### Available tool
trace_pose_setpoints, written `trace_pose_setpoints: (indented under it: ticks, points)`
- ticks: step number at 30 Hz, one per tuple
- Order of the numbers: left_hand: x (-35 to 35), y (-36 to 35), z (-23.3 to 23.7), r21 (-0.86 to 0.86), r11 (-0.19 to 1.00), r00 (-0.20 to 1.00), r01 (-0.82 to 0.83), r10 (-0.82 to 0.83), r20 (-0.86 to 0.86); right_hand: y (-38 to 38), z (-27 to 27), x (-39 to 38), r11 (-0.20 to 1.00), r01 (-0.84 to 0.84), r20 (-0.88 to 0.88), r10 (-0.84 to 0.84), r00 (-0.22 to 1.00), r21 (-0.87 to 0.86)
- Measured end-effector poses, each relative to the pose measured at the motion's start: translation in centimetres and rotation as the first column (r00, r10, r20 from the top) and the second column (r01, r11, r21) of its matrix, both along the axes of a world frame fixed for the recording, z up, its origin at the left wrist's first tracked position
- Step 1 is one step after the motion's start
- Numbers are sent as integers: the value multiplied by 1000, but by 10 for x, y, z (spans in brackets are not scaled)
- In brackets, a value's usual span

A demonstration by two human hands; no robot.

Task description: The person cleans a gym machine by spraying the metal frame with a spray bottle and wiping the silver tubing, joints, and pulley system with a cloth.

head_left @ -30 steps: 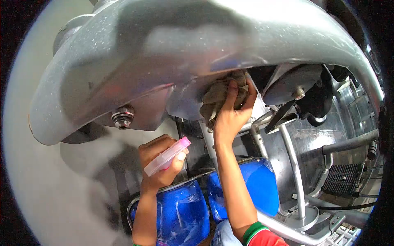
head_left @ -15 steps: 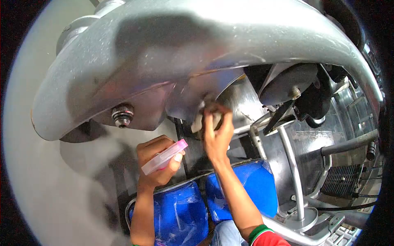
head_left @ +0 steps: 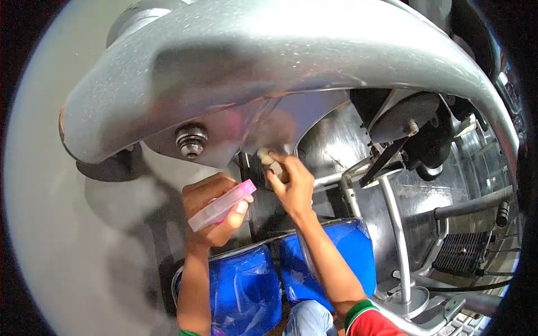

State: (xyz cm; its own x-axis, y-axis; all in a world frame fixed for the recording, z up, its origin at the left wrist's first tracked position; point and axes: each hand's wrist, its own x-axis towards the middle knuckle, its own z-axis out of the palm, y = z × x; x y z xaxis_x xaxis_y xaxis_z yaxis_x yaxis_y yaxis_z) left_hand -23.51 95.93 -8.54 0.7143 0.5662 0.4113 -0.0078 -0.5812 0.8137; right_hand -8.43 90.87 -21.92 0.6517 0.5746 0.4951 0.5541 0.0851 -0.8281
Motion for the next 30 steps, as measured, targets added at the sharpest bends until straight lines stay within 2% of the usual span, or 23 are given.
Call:
trace_pose_setpoints:
  ticks: [2,6,8,10,12,13,15,16,18,20,21,22,23,24,26,27,28,30]
  points:
    - [-1,2,-7,-39,999,1000,-10,10,9,5,28,7,992,40,159,-59,985,116]
    - [5,-3,-15,-92,995,997,-42,48,61,13,38,13,990,-44,144,25,989,131]
    - [4,-1,-19,-72,994,991,-82,89,104,4,12,13,984,12,358,53,932,-177]
    - [1,-3,-14,-58,993,987,-108,113,110,-5,-9,15,975,5,354,75,932,-221]
    - [0,-4,-13,-46,990,983,-134,139,121,-15,-18,21,937,-39,198,114,974,-348]
    - [1,-4,-15,-9,987,968,-160,159,193,-18,-16,23,938,-41,202,117,972,-345]
    - [2,-5,-14,26,981,948,-191,177,263,-25,-5,22,986,-95,89,108,990,-139]
    - [3,-6,-10,25,978,937,-208,192,291,-27,8,19,986,-98,92,111,990,-137]
    - [3,-10,-2,28,973,924,-230,209,321,-28,41,9,980,10,-148,19,989,197]
    - [2,-16,4,-77,957,895,-281,290,338,-29,75,2,949,116,-347,-8,938,292]
    - [1,-15,5,-74,956,895,-284,292,338,-28,88,1,927,141,-391,6,920,348]
    - [0,-15,6,46,932,892,-360,329,311,-26,97,1,900,168,-432,25,901,403]
    - [-1,-14,7,167,889,883,-426,369,289,-25,101,0,876,166,-428,50,902,452]
    - [-2,-15,10,171,885,880,-432,373,295,-24,104,0,850,161,-422,77,903,502]
    - [-1,-19,18,232,873,884,-430,354,305,-28,112,-3,844,184,-328,-10,945,504]
    - [-1,-26,22,84,904,875,-419,378,303,-33,117,-7,836,151,-323,33,946,528]
    - [-1,-27,22,84,902,872,-423,380,309,-36,120,-10,826,120,-319,75,945,550]
    - [-1,-27,22,28,917,870,-398,368,327,-36,124,-7,852,81,-113,-26,993,517]
